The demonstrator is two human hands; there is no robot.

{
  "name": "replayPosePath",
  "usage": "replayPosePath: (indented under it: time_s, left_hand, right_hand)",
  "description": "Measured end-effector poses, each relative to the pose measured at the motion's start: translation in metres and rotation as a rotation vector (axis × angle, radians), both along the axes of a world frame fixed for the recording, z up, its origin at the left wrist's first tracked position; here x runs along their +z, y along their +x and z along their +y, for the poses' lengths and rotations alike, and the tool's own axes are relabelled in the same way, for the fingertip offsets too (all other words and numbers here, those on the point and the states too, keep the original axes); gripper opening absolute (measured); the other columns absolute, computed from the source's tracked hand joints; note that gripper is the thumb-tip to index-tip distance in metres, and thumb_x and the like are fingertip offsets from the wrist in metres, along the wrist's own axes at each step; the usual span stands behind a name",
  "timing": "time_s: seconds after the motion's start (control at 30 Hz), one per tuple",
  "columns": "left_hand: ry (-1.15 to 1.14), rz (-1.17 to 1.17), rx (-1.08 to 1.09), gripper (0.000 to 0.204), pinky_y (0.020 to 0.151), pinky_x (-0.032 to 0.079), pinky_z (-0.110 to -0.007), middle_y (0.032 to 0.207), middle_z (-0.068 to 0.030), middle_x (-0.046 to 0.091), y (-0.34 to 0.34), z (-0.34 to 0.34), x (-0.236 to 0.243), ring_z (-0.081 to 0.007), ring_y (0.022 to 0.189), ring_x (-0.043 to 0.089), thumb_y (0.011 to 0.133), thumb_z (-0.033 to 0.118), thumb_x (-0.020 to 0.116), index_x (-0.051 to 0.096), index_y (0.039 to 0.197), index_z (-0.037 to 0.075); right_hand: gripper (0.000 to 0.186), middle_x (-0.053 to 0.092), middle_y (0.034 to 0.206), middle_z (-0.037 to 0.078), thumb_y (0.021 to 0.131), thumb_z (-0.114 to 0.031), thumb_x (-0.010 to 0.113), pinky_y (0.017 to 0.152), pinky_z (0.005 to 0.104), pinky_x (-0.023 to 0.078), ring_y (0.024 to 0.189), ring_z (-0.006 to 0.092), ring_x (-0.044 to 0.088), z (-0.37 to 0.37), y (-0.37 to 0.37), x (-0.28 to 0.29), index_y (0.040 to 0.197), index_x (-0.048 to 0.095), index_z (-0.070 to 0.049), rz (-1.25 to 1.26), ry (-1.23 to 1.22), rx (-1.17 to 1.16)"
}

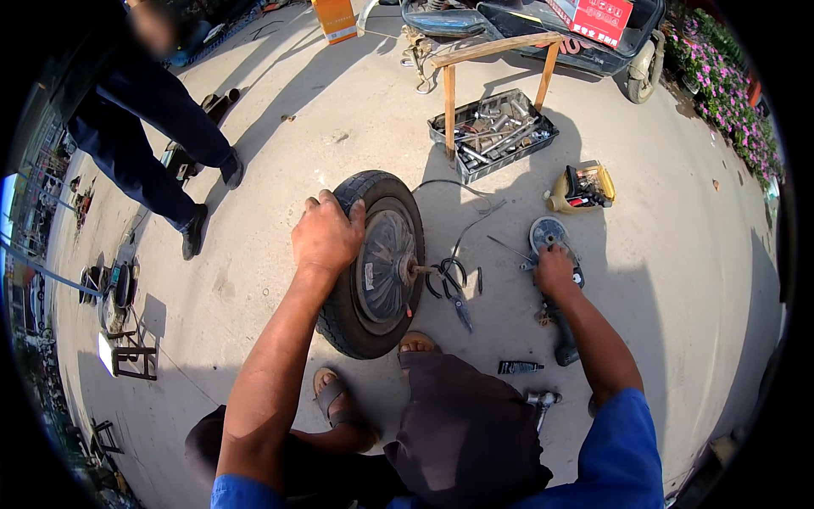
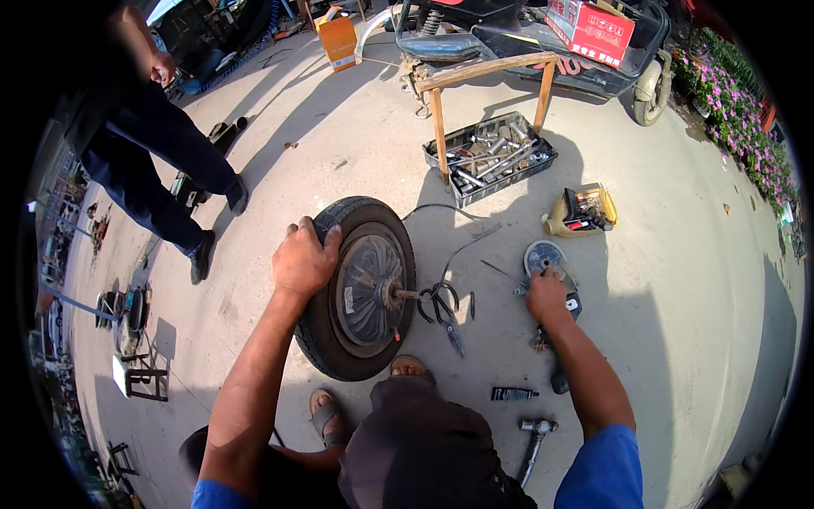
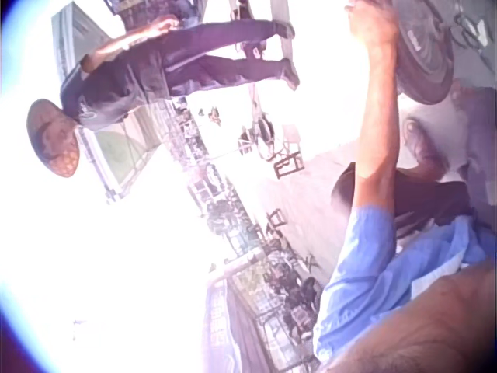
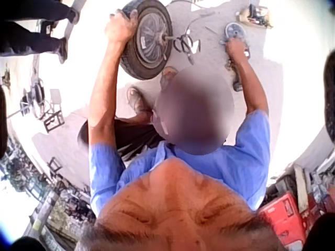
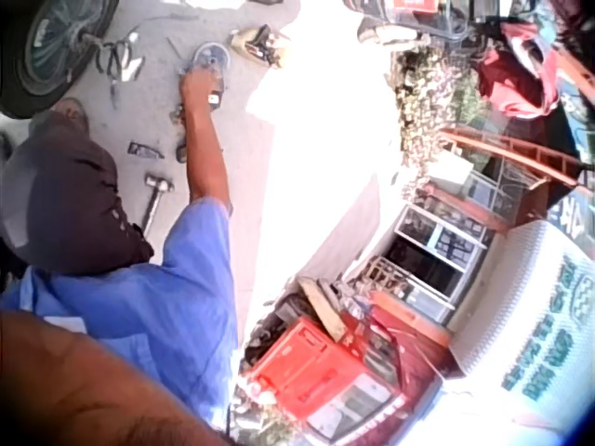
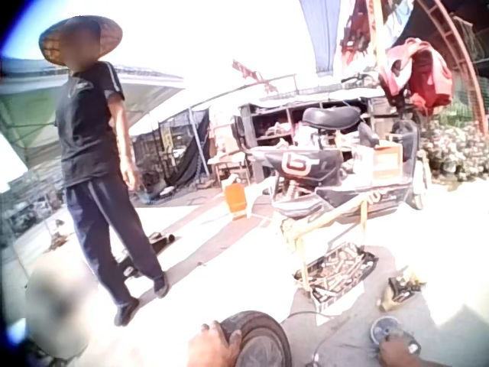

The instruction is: The person uses a pneumatic impact wrench to loosen and tighten the central nut on a motorcycle wheel. They then use a screwdriver to pry and adjust the tire bead around the rim. The person repeats the impact wrench operation to secure the nut.

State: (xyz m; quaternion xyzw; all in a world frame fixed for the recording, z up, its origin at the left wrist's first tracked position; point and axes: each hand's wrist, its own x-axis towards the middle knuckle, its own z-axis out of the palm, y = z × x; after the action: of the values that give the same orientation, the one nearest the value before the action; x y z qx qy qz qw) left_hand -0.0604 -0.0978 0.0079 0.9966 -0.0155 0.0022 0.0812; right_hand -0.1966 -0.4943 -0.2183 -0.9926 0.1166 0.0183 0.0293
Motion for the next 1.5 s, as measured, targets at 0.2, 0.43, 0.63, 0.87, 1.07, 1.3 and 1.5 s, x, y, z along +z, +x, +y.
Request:
replayPosePath:
  time_s: [0.2, 0.43, 0.63, 0.87, 1.07, 1.3, 1.5]
  left_hand:
    - [-0.041, -0.035, 0.035, 0.058, 0.089, 0.054, -0.052, 0.110, -0.0320, 0.065, -0.004, 0.010, -0.003, -0.0471, 0.100, 0.067, 0.097, 0.048, 0.057, 0.060, 0.114, -0.007]
    - [-0.067, -0.027, 0.029, 0.059, 0.090, 0.054, -0.052, 0.111, -0.0323, 0.065, -0.002, 0.011, -0.005, -0.0470, 0.101, 0.067, 0.096, 0.048, 0.057, 0.060, 0.116, -0.008]
    - [-0.059, 0.038, 0.018, 0.061, 0.091, 0.055, -0.049, 0.116, -0.0301, 0.063, 0.002, 0.004, 0.001, -0.0440, 0.105, 0.067, 0.097, 0.048, 0.057, 0.059, 0.119, -0.008]
    - [-0.090, 0.006, 0.025, 0.061, 0.090, 0.054, -0.051, 0.113, -0.0310, 0.064, 0.002, 0.004, -0.004, -0.0452, 0.101, 0.068, 0.095, 0.050, 0.058, 0.060, 0.117, -0.008]
    - [-0.105, 0.029, 0.035, 0.062, 0.090, 0.055, -0.050, 0.115, -0.0306, 0.064, 0.000, 0.003, 0.000, -0.0450, 0.103, 0.068, 0.095, 0.050, 0.058, 0.059, 0.118, -0.008]
    - [-0.116, 0.011, 0.037, 0.061, 0.091, 0.055, -0.051, 0.115, -0.0302, 0.065, 0.001, 0.000, -0.002, -0.0449, 0.103, 0.068, 0.094, 0.050, 0.059, 0.060, 0.118, -0.006]
    - [-0.123, -0.004, 0.037, 0.060, 0.090, 0.055, -0.050, 0.113, -0.0302, 0.065, 0.002, -0.001, -0.002, -0.0449, 0.102, 0.068, 0.094, 0.050, 0.061, 0.062, 0.116, -0.007]
  right_hand:
    - [0.024, 0.064, 0.111, 0.024, 0.087, -0.005, 0.060, 0.083, 0.0501, 0.057, 0.101, 0.0422, 0.067, 0.009, 0.010, -0.019, 0.110, 0.063, 0.001, 0.153, -0.002, -0.020]
    - [0.031, 0.069, 0.087, 0.022, 0.083, -0.012, 0.066, 0.071, 0.0442, 0.057, 0.079, 0.0336, 0.071, 0.033, 0.006, 0.031, 0.108, 0.061, 0.005, -0.008, 0.473, 0.059]
    - [0.037, 0.065, 0.080, 0.009, 0.087, -0.021, 0.074, 0.056, 0.0299, 0.054, 0.063, 0.0151, 0.064, 0.049, 0.003, 0.096, 0.111, 0.068, 0.006, 0.256, 1.412, -0.323]
    - [0.041, 0.067, 0.078, 0.008, 0.084, -0.016, 0.081, 0.060, 0.0295, 0.058, 0.067, 0.0149, 0.065, 0.081, -0.010, 0.148, 0.115, 0.068, 0.007, 0.339, 1.437, -0.044]
    - [0.031, 0.054, 0.066, 0.005, 0.092, -0.026, 0.074, 0.057, 0.0336, 0.041, 0.062, 0.0125, 0.047, 0.142, -0.011, 0.148, 0.090, 0.063, 0.004, 0.104, 1.157, 0.213]
    - [0.021, 0.058, 0.074, -0.001, 0.098, -0.022, 0.069, 0.060, 0.0281, 0.043, 0.068, 0.0068, 0.050, 0.210, -0.006, 0.129, 0.096, 0.062, -0.002, -0.034, 1.357, 0.348]
    - [0.026, 0.065, 0.082, 0.008, 0.099, -0.023, 0.066, 0.075, 0.0327, 0.048, 0.080, 0.0136, 0.058, 0.227, -0.004, 0.121, 0.107, 0.066, 0.002, 0.036, 1.412, 0.290]
